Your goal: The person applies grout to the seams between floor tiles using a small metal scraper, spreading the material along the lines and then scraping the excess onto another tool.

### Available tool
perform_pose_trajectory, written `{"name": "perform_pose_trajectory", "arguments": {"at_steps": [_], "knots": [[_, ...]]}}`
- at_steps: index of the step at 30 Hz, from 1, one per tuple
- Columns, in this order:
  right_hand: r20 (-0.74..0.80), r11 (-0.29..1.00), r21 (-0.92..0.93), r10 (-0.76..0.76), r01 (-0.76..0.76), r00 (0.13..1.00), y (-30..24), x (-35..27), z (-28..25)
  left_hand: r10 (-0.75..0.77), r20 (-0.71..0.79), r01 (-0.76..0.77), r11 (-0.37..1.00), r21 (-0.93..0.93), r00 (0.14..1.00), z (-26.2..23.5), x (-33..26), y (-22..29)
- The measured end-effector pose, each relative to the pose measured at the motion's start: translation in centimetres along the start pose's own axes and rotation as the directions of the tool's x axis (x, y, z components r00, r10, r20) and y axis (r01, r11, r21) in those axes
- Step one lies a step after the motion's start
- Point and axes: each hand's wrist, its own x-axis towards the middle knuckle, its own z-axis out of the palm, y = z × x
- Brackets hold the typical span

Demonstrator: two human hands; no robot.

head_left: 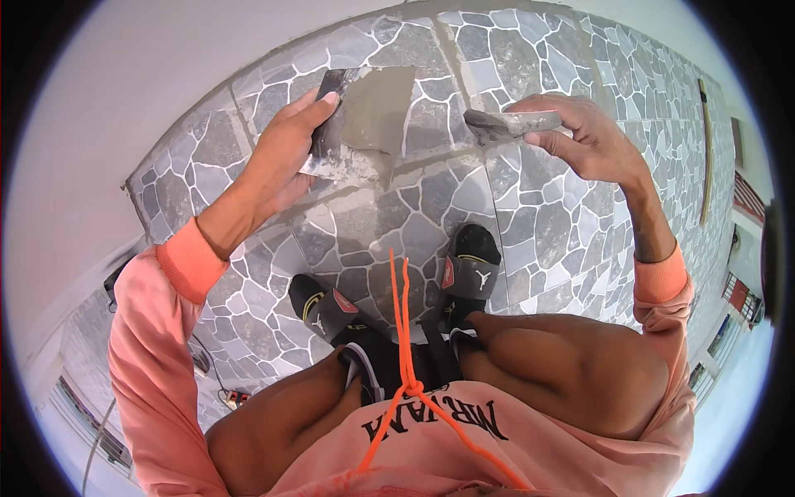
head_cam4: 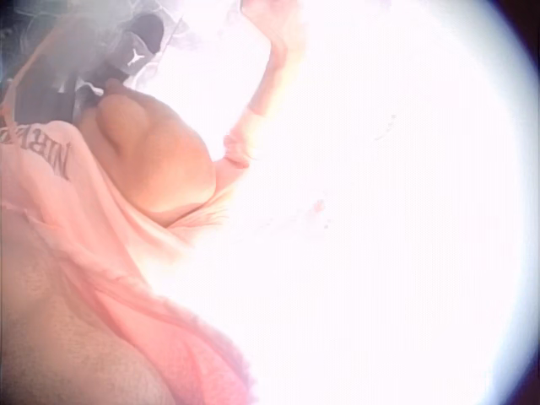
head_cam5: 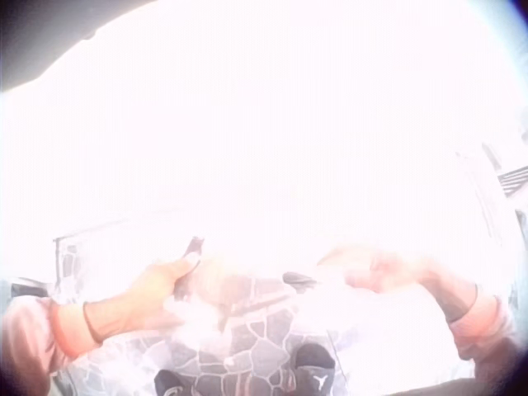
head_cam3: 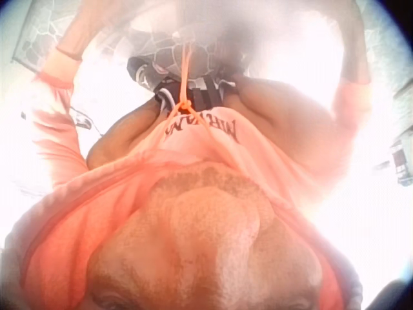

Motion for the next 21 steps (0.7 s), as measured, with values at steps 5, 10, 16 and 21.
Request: {"name": "perform_pose_trajectory", "arguments": {"at_steps": [5,10,16,21], "knots": [[0.150,0.626,0.261,0.726,-0.735,0.671,7.4,-8.9,-1.2,-0.013,-0.146,0.020,0.999,0.049,0.989,-0.7,-0.1,-0.7],[-0.148,0.409,0.205,0.911,-0.889,0.385,15.3,-21.5,-3.1,-0.079,-0.155,0.095,0.990,0.100,0.985,-2.0,-0.1,-2.6],[-0.338,0.219,-0.147,0.905,-0.965,0.257,22.2,-31.1,-1.4,-0.127,-0.234,0.167,0.973,0.157,0.964,-2.2,0.0,-3.7],[-0.469,0.174,-0.399,0.805,-0.900,0.363,23.6,-29.7,5.3,-0.174,-0.165,0.200,0.967,0.158,0.971,-1.5,1.0,-3.9]]}}
